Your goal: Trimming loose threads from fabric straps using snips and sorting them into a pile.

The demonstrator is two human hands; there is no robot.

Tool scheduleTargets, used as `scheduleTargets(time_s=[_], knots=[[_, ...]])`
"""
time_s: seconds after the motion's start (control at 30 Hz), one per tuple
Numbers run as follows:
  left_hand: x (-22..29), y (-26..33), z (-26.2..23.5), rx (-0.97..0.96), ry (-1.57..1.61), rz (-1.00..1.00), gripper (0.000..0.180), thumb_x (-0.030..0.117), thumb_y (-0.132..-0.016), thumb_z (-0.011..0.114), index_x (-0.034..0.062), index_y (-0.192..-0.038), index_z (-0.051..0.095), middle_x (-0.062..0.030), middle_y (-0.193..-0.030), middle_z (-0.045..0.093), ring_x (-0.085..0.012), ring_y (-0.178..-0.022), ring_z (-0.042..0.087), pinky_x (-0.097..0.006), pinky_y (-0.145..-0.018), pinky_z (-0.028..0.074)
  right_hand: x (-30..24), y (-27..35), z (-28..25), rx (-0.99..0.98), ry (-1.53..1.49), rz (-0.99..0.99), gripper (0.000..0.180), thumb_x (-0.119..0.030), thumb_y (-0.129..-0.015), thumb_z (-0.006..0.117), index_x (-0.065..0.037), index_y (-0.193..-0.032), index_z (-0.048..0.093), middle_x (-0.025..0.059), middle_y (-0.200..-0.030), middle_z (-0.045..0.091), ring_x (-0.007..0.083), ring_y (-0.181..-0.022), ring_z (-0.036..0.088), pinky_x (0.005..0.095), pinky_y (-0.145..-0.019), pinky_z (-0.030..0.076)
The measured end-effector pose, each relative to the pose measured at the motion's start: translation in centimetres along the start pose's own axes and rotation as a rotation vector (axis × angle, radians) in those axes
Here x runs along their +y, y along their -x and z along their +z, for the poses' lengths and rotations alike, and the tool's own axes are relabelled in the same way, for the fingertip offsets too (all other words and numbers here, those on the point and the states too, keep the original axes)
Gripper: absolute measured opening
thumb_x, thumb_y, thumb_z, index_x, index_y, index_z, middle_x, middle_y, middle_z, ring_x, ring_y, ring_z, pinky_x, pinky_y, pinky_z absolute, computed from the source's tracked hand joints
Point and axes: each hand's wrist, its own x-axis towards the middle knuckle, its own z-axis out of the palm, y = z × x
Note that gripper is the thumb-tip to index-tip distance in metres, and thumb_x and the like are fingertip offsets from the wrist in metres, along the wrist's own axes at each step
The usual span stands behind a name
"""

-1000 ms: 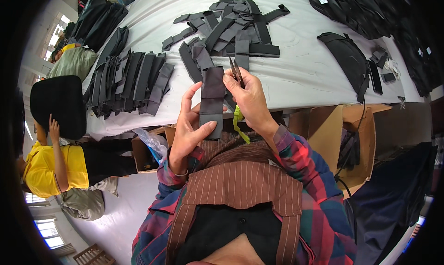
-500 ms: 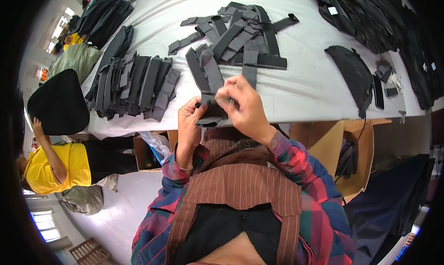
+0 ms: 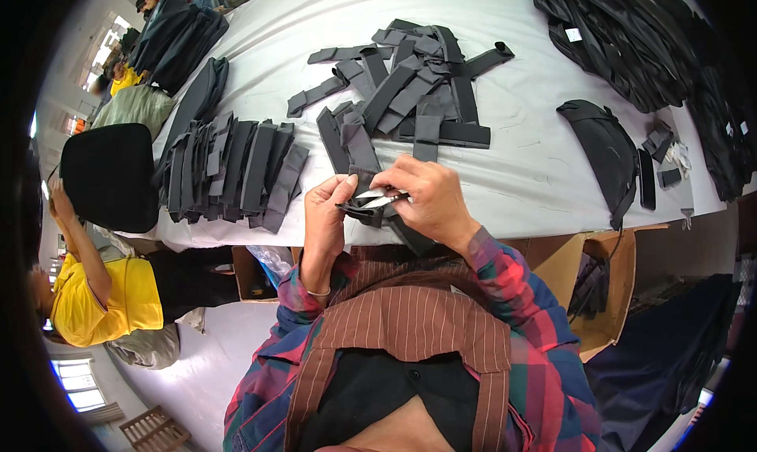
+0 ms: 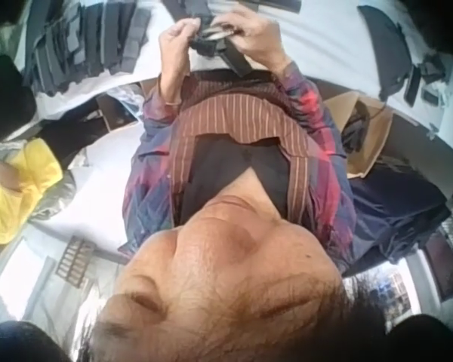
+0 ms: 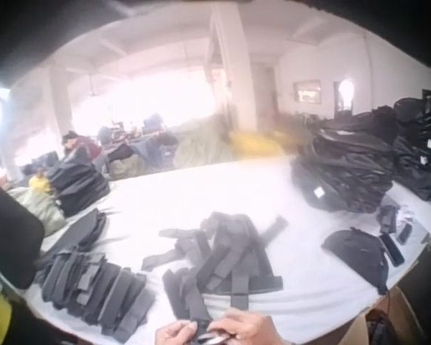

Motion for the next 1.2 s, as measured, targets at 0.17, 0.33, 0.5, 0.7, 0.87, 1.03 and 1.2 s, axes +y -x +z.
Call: scheduleTargets(time_s=[0.17, 0.33, 0.5, 0.7, 0.87, 1.03, 1.2], knots=[[0.6, -0.5, 0.5, -0.006, -0.131, -0.037, 0.014, 0.011, -0.089, 0.062, -0.0006, -0.083, 0.068, 0.0028, -0.071, 0.062, -0.0023, -0.061, 0.052, -0.017, -0.056, 0.039, 0.1, -1.7, -3.1, -0.006, 0.254, -0.052, 0.023, -0.02, -0.072, 0.073, -0.019, -0.094, 0.066, -0.0028, -0.074, 0.055, 0.0188, -0.066, 0.052, 0.0315, -0.06, 0.034], [0.9, -0.6, 1.0, -0.035, -0.184, -0.079, 0.015, 0.012, -0.088, 0.063, -0.0011, -0.083, 0.068, 0.004, -0.069, 0.061, -0.0011, -0.06, 0.05, -0.017, -0.054, 0.037, 0.7, -2.2, -3.5, -0.037, 0.479, -0.195, 0.026, -0.02, -0.07, 0.073, -0.02, -0.096, 0.068, -0.0057, -0.075, 0.055, 0.0163, -0.068, 0.045, 0.0311, -0.064, 0.03], [0.4, -1.0, 0.5, -0.053, -0.251, -0.064, 0.016, 0.014, -0.088, 0.064, -0.0012, -0.084, 0.068, 0.005, -0.067, 0.06, 0.0002, -0.059, 0.047, -0.017, -0.051, 0.034, 1.0, -2.4, -3.5, -0.046, 0.482, -0.237, 0.026, -0.021, -0.07, 0.073, -0.02, -0.095, 0.068, -0.0056, -0.074, 0.055, 0.0163, -0.067, 0.045, 0.0314, -0.064, 0.03], [0.8, -0.8, 0.0, -0.088, -0.235, -0.091, 0.017, 0.014, -0.088, 0.064, -0.0017, -0.086, 0.069, 0.0046, -0.068, 0.06, -0.0006, -0.059, 0.048, -0.017, -0.052, 0.035, 1.6, -2.5, -3.1, -0.116, 0.205, -0.089, 0.022, -0.016, -0.073, 0.071, -0.016, -0.095, 0.069, -0.0036, -0.075, 0.057, 0.0168, -0.067, 0.047, 0.0305, -0.066, 0.032], [0.5, -1.3, -0.3, -0.095, -0.213, -0.112, 0.017, 0.014, -0.088, 0.064, -0.0021, -0.087, 0.069, 0.0035, -0.07, 0.061, -0.0014, -0.061, 0.05, -0.017, -0.055, 0.038, 3.0, -1.8, -1.9, 0.017, -0.167, 0.086, 0.021, -0.01, -0.075, 0.07, -0.013, -0.096, 0.07, -0.0008, -0.073, 0.059, 0.0171, -0.065, 0.048, 0.0287, -0.063, 0.032], [0.8, -0.9, -0.3, -0.079, -0.205, -0.117, 0.017, 0.014, -0.088, 0.064, -0.0024, -0.086, 0.069, 0.0032, -0.07, 0.061, -0.0017, -0.061, 0.05, -0.017, -0.055, 0.038, 1.7, -2.4, -3.0, -0.056, 0.244, -0.144, 0.021, -0.015, -0.07, 0.073, -0.016, -0.091, 0.07, -0.0039, -0.07, 0.056, 0.0175, -0.061, 0.043, 0.0307, -0.06, 0.029], [0.7, -0.7, -0.5, -0.075, -0.23, -0.129, 0.017, 0.014, -0.087, 0.065, -0.0024, -0.086, 0.069, 0.0035, -0.067, 0.06, -0.0015, -0.059, 0.049, -0.018, -0.052, 0.036, 1.3, -2.4, -2.8, -0.075, 0.387, -0.255, 0.017, -0.018, -0.071, 0.072, -0.021, -0.088, 0.069, -0.006, -0.068, 0.053, 0.0163, -0.062, 0.043, 0.0308, -0.061, 0.029]])
